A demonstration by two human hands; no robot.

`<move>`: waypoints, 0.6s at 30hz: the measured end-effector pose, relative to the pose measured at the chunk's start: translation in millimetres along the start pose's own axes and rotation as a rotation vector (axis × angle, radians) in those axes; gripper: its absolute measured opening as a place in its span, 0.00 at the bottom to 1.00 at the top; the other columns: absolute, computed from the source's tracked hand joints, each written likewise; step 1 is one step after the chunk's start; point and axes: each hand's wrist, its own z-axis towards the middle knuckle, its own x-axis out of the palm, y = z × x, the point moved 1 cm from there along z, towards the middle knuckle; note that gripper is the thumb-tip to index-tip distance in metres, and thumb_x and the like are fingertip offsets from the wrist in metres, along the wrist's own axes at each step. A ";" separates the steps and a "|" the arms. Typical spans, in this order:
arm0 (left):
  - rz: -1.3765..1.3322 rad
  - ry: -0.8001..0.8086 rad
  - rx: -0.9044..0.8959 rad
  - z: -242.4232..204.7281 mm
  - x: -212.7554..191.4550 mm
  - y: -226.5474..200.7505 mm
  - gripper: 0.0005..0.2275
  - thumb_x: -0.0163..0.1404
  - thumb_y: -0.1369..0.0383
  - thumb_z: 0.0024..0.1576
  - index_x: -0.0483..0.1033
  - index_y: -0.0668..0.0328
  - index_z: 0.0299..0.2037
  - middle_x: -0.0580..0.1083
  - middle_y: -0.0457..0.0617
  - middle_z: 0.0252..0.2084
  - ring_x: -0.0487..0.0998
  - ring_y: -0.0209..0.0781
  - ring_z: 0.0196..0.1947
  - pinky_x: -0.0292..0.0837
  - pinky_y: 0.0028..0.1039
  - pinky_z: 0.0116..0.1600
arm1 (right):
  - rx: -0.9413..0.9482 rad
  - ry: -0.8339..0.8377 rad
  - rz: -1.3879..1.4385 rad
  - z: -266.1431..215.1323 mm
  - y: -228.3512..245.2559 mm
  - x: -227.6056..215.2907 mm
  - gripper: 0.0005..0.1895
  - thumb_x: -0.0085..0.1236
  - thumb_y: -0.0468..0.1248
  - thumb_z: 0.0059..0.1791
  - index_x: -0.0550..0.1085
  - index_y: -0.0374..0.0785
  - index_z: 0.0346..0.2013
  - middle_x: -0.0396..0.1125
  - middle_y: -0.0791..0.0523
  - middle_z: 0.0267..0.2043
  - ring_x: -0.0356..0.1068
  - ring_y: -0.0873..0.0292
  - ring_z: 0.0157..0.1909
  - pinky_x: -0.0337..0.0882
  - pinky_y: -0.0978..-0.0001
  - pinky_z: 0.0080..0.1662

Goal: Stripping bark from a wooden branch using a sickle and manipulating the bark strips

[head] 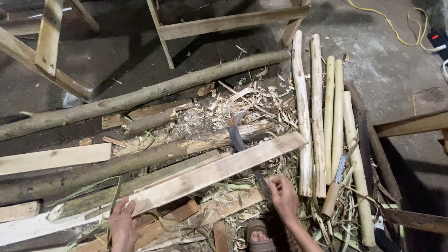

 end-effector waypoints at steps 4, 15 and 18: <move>-0.022 0.038 -0.004 0.8 -3.7 -0.1 0.17 0.42 0.74 0.56 0.62 0.57 0.57 0.56 0.61 0.64 0.53 0.58 0.65 0.49 0.63 0.62 | -0.100 -0.058 -0.286 -34.7 -86.6 13.9 0.11 0.47 0.34 0.47 0.68 0.46 0.43 0.69 0.57 0.43 0.70 0.61 0.31 0.78 0.66 0.37; -0.071 0.025 -0.003 28.7 -4.2 26.1 0.16 0.39 0.78 0.59 0.63 0.58 0.57 0.59 0.55 0.62 0.57 0.51 0.62 0.57 0.47 0.63 | -0.134 0.028 -0.544 -19.2 -103.9 11.9 0.13 0.60 0.41 0.40 0.71 0.57 0.37 0.65 0.66 0.39 0.63 0.63 0.39 0.58 0.68 0.43; -0.008 -0.020 0.014 35.5 -6.8 26.9 0.16 0.43 0.78 0.56 0.67 0.53 0.54 0.65 0.50 0.55 0.65 0.43 0.55 0.56 0.40 0.62 | -0.092 -0.028 -0.538 -16.8 -95.0 5.3 0.21 0.57 0.42 0.41 0.67 0.58 0.48 0.65 0.59 0.43 0.64 0.60 0.38 0.63 0.67 0.40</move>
